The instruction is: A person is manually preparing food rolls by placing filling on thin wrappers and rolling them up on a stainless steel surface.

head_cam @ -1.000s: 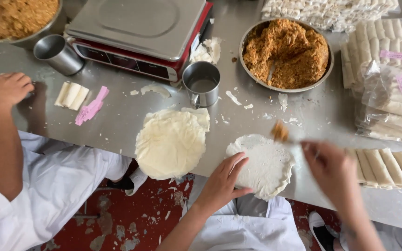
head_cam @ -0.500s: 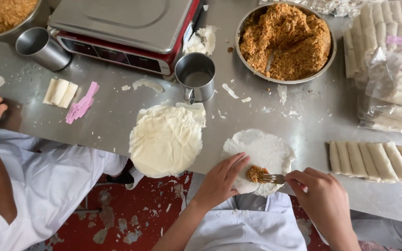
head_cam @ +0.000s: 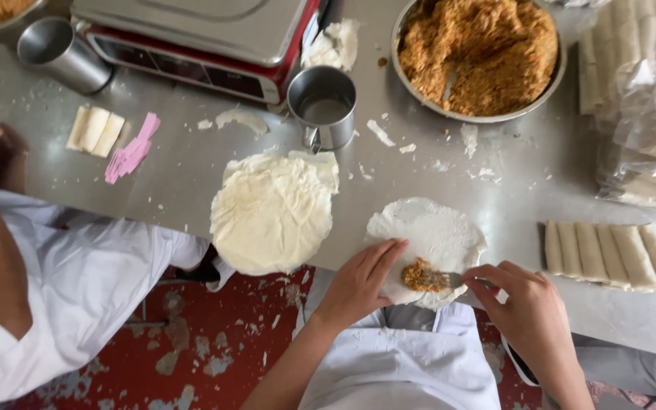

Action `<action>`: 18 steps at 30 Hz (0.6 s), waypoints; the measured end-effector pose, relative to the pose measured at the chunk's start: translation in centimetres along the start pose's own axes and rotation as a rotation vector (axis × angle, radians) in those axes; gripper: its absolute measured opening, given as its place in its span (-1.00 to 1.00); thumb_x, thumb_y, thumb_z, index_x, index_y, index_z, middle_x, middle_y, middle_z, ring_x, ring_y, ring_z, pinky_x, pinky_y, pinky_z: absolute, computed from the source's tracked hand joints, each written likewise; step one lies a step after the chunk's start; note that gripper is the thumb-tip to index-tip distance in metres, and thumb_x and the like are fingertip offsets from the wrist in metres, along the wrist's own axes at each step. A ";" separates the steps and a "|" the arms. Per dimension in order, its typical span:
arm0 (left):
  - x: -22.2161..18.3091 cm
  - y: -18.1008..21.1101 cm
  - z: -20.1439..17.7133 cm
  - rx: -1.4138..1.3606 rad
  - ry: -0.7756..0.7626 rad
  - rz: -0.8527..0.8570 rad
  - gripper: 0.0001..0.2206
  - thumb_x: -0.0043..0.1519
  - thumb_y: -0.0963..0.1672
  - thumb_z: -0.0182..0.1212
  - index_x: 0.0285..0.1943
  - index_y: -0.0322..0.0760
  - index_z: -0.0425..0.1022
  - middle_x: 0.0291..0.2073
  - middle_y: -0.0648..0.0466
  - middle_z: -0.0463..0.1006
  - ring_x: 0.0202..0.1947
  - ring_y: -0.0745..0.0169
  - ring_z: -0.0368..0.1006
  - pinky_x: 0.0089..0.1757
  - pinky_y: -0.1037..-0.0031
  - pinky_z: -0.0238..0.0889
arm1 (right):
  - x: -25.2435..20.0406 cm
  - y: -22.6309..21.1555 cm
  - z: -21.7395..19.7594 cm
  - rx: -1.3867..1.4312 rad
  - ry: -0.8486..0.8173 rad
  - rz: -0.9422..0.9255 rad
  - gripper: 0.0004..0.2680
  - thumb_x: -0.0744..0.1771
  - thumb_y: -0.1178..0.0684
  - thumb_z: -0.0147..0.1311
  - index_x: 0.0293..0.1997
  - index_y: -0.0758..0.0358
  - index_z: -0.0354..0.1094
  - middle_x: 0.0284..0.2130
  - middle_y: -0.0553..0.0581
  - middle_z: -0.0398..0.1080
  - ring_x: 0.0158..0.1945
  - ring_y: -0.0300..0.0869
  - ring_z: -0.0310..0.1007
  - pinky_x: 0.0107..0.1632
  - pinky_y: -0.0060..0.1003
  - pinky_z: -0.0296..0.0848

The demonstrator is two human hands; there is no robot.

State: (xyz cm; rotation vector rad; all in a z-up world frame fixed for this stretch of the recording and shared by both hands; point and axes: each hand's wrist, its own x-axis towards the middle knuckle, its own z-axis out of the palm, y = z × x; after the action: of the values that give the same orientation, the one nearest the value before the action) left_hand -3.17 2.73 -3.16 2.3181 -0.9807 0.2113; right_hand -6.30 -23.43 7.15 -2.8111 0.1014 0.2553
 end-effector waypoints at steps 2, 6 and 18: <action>0.5 0.1 -0.3 -0.066 0.022 -0.023 0.12 -0.17 -0.12 0.76 0.59 -0.35 0.05 0.43 -0.11 0.31 0.39 -0.06 0.32 0.31 0.20 0.28 | -0.1 -0.5 1.0 0.129 0.199 -0.241 -0.93 0.28 0.00 0.32 -0.21 -0.12 0.64 -0.53 -0.22 0.55 -0.64 -0.37 0.38 -0.17 -0.25 0.57; 0.6 0.1 -0.4 -0.055 0.038 -0.019 0.15 -0.20 -0.10 0.79 0.59 -0.36 0.05 0.41 -0.10 0.31 0.35 -0.04 0.34 0.32 0.24 0.28 | 0.7 0.1 1.6 -0.006 0.127 -0.176 -0.92 0.32 -0.11 0.23 -0.17 -0.19 0.62 -0.54 -0.17 0.50 -0.50 -0.21 0.48 -0.13 -0.12 0.46; 0.3 1.1 0.4 -0.079 0.199 0.073 0.05 -0.01 -0.16 0.77 0.61 -0.34 0.02 0.46 -0.18 0.31 0.42 -0.10 0.32 0.42 0.15 0.21 | 5.0 4.2 4.0 0.069 0.984 -0.625 -0.85 0.39 0.28 0.40 -0.34 0.31 0.51 -0.46 0.14 0.53 -0.51 -0.26 0.29 -0.49 -0.43 0.08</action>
State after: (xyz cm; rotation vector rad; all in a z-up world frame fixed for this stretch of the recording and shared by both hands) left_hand -3.72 1.70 -2.84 2.1449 -0.9562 0.4170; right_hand -2.51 -26.37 1.16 -2.4574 -0.5225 -1.2188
